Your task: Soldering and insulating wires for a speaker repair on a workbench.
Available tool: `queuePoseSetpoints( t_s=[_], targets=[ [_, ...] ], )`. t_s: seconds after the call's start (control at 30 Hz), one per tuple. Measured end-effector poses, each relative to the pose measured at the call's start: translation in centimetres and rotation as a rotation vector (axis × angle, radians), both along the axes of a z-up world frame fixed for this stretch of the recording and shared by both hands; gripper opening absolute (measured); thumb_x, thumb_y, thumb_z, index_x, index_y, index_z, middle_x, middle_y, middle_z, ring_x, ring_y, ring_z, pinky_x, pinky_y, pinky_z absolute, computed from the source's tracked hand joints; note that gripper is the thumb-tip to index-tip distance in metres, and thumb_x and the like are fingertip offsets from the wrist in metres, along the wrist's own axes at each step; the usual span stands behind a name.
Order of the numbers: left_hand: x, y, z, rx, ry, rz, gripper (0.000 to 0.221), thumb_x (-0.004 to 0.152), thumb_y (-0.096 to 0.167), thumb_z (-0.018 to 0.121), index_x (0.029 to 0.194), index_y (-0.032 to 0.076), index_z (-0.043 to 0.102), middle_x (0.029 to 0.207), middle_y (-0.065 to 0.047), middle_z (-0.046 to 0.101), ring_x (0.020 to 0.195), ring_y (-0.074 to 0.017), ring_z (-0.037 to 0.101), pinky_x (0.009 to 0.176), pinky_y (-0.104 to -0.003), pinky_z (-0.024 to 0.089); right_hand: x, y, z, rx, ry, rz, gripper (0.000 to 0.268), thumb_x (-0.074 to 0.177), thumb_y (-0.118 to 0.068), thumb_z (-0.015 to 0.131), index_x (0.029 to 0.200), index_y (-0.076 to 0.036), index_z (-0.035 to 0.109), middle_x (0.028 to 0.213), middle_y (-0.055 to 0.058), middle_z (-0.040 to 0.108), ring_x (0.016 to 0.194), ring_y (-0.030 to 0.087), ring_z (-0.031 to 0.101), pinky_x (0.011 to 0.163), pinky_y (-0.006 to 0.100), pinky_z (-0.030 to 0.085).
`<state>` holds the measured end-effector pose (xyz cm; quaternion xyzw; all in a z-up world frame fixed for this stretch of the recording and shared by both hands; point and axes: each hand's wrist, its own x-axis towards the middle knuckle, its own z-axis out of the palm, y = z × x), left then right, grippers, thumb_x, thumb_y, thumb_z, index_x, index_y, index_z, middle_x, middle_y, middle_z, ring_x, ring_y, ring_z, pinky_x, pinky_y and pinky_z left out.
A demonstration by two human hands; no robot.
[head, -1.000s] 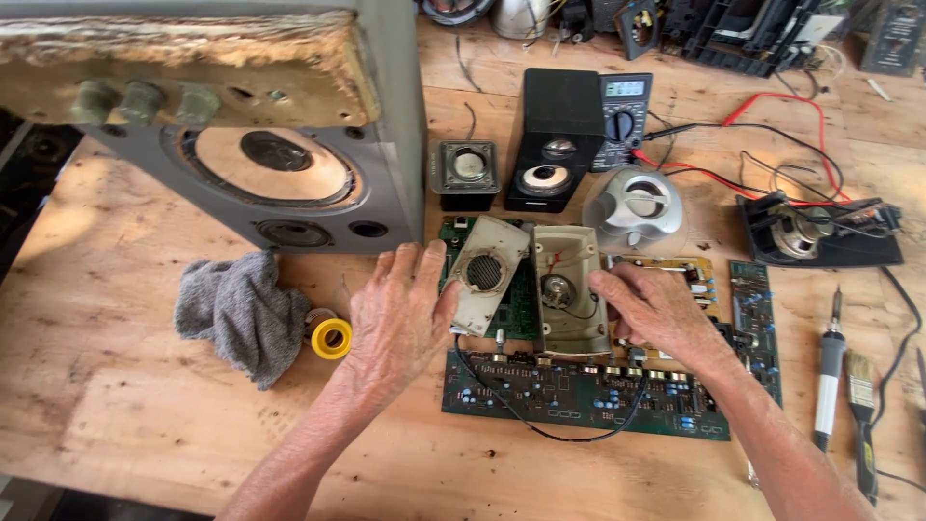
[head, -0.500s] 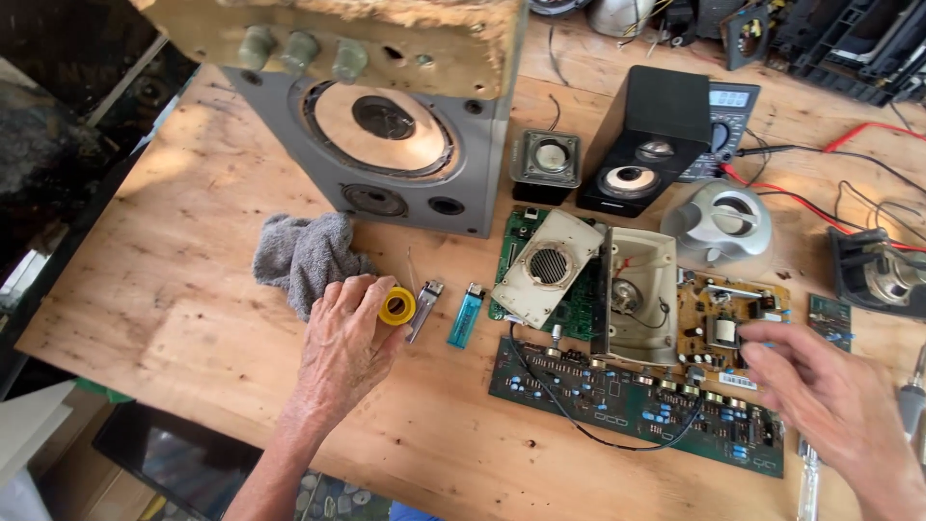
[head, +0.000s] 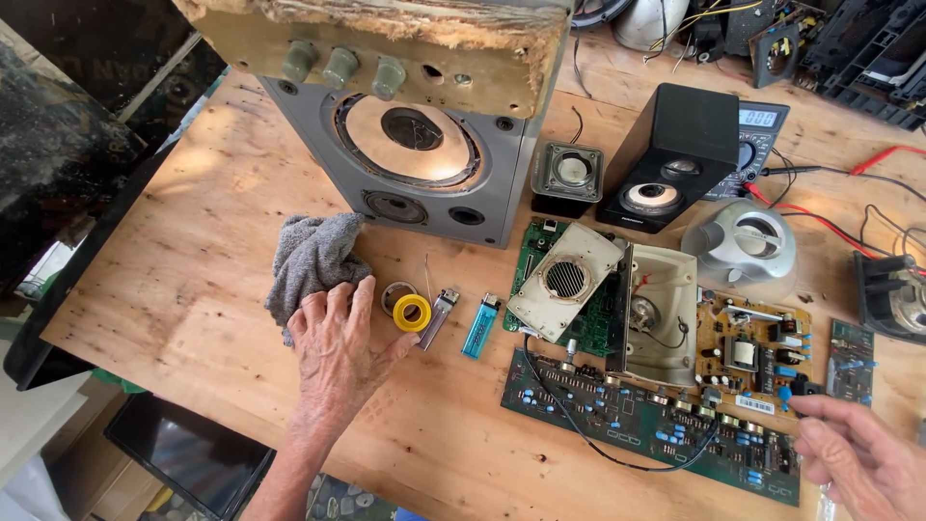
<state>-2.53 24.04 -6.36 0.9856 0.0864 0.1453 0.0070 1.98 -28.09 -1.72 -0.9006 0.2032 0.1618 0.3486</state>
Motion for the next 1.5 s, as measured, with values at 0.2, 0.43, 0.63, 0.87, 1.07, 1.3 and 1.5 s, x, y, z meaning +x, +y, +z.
queuePoseSetpoints(
  t_s=[0.2,0.43,0.63,0.87,1.07,1.3,1.5],
  targets=[
    [1.2,-1.8,0.2,-0.035,0.022,-0.053,0.071,0.068,0.062,0.074,0.122,0.021,0.055,0.113,-0.006,0.056,0.100,-0.0323,0.050,0.081,-0.048,0.040,0.5,1.7,1.4,0.084,0.085,-0.106,0.039,0.103,-0.004,0.057,0.142,-0.006,0.063,0.102,0.030,0.072,0.084,0.045,0.068,0.076,0.053,0.057],
    [2.7,-1.7,-1.2,-0.067,-0.090,-0.111,0.054,0.068,0.045,0.076,0.109,0.014,0.059,0.099,-0.008,0.055,0.094,-0.0323,0.049,0.084,-0.049,0.039,1.2,0.3,0.1,0.048,0.056,-0.067,0.037,0.103,-0.011,0.060,0.139,-0.008,0.067,0.097,0.026,0.075,0.073,0.040,0.066,0.061,0.046,0.051],
    [6.4,-3.2,-1.9,-0.229,-0.134,-0.217,0.049,0.082,0.041,0.071,0.119,0.012,0.058,0.101,-0.008,0.056,0.093,-0.0265,0.048,0.078,-0.043,0.039,1.9,-1.1,-2.1,0.232,0.078,-0.146,0.037,0.104,-0.005,0.056,0.140,-0.001,0.062,0.095,0.031,0.065,0.069,0.043,0.058,0.057,0.049,0.044],
    [8.2,-5.5,-3.1,-0.330,-0.115,-0.320,0.056,0.075,0.035,0.071,0.124,0.012,0.056,0.099,-0.009,0.058,0.090,-0.0295,0.049,0.072,-0.047,0.038,2.2,-4.3,-3.9,0.231,0.120,-0.147,0.042,0.101,0.000,0.058,0.143,-0.002,0.062,0.097,0.035,0.069,0.070,0.045,0.061,0.054,0.052,0.049],
    [7.6,-6.6,-2.0,-0.366,-0.163,-0.376,0.052,0.072,0.032,0.072,0.118,0.012,0.057,0.104,-0.007,0.058,0.093,-0.0296,0.048,0.076,-0.047,0.038,1.9,-3.1,-2.8,0.120,0.198,-0.151,0.039,0.105,-0.010,0.055,0.143,-0.008,0.062,0.105,0.031,0.071,0.080,0.044,0.064,0.065,0.051,0.052],
    [5.2,-6.7,5.9,-1.058,-0.061,-0.393,0.040,0.086,0.044,0.056,0.109,0.012,0.067,0.085,-0.001,0.065,0.081,-0.0113,0.057,0.055,-0.028,0.047,-1.7,0.6,-0.1,0.080,-0.203,-0.067,0.033,0.104,-0.004,0.058,0.134,0.004,0.068,0.095,0.029,0.072,0.070,0.040,0.065,0.058,0.045,0.049],
    [3.5,-7.9,5.3,-1.559,0.144,-0.412,0.059,0.085,0.051,0.060,0.124,0.007,0.067,0.095,-0.004,0.067,0.085,-0.0105,0.057,0.075,-0.025,0.047,3.7,-3.7,-4.6,0.624,0.204,0.335,0.084,0.063,0.018,0.086,0.139,-0.009,0.064,0.122,0.019,0.087,0.100,0.035,0.093,0.094,0.042,0.068]
  ],
)
